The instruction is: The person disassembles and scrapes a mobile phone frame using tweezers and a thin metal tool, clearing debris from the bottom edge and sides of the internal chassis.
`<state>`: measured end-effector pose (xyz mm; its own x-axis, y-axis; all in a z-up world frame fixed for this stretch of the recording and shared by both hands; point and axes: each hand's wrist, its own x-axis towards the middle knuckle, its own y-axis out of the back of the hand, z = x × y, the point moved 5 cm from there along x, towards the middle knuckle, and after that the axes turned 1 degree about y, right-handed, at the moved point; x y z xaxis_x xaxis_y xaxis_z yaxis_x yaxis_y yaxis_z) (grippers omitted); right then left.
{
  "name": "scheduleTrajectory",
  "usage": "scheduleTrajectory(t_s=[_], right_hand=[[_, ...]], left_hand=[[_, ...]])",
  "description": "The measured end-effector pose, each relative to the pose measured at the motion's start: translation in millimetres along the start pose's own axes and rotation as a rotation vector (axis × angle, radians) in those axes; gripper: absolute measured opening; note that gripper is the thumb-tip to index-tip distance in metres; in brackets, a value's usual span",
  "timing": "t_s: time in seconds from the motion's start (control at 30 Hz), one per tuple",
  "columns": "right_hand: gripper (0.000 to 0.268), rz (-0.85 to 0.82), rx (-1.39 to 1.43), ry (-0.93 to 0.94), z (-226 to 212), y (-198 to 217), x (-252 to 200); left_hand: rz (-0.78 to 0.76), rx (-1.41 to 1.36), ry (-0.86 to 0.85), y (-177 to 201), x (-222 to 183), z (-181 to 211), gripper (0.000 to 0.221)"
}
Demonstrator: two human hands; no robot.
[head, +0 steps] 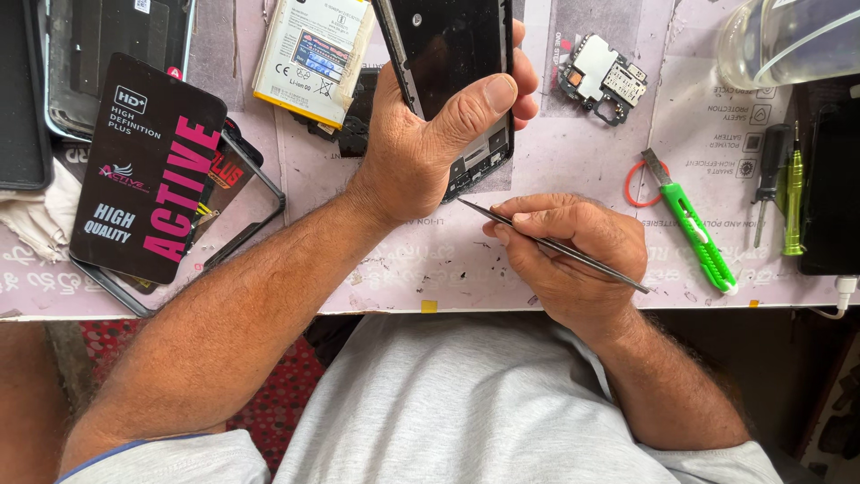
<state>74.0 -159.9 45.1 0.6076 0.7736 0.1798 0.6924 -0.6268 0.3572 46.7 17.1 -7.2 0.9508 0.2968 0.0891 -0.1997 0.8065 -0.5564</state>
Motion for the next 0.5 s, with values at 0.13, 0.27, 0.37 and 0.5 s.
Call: scheduleTrajectory(t_s=[0.13,0.27,0.37,0.5], right_hand=[[0.020,-0.010,-0.040,0.021,1.7,-1.3,0.3],[0.021,-0.003,0.002,0.007,2.1,-0.9,-1.0],[0.021,-0.008,-0.002,0.011,1.4,-2.4,-0.4],[0.019,-0.029,-0.030,0.013,2.3,-4.7,5.0]], left_hand=[[-0.006,0.011,-0.010,0.6,-0.3,-0.7,0.032],[0.002,0.002,-0.002,0.3,0.6,-0.7,0.033],[0.003,0.005,0.010,-1.0,-0.4,0.6,0.034],[-0.052,0.074,-0.007,-3.4,0.0,6.5,0.042]])
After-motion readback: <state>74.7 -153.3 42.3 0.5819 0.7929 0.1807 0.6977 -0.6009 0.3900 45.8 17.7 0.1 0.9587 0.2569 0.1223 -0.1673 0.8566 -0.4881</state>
